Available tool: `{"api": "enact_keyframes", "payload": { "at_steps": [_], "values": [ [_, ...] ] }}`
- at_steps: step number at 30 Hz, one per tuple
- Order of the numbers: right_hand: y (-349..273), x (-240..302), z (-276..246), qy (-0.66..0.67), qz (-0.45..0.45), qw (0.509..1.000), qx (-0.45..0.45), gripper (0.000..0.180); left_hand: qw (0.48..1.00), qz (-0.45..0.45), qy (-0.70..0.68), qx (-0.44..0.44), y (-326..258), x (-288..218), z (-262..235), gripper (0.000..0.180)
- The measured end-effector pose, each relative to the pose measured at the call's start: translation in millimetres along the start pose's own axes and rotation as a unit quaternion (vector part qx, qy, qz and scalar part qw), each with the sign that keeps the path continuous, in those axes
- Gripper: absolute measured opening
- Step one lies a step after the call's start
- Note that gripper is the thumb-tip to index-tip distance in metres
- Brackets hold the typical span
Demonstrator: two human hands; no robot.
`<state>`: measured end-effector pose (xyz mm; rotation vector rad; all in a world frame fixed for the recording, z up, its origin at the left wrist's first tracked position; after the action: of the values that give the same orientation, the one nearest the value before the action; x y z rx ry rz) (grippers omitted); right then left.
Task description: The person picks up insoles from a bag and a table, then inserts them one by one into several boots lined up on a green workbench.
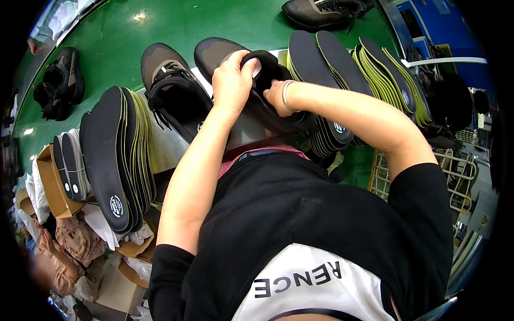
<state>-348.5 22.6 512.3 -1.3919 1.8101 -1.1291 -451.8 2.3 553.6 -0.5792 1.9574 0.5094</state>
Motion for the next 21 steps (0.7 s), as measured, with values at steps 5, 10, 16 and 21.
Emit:
{"api": "enact_keyframes", "payload": {
  "at_steps": [5,10,16,21],
  "values": [
    [5,-3,0,-0.027,0.087,0.982,-0.163,0.023,1.000,0.013,-0.024,-0.008,4,-6,-1,0.020],
    [-5,6,13,-0.139,-0.027,0.986,-0.085,0.020,1.000,0.008,-0.009,-0.007,6,-7,-2,0.020],
    [-46,7,23,0.083,-0.145,0.986,-0.009,0.050,0.999,0.000,-0.045,0.026,5,0,4,0.023],
    [-27,8,44,-0.029,-0.143,0.989,-0.028,0.045,0.989,-0.057,-0.132,0.041,10,12,5,0.025]
  ]
}}
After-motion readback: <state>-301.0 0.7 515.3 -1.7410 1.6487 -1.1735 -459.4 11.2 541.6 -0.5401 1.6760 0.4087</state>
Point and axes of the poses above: each hand's wrist, its own y-axis towards the middle knuckle, its own z-axis out of the palm, x = y × z, the point moved 7 cm from there along y, towards the middle knuckle, and after that the axes turned 5 degrees about -z, right-handed, at the moved point
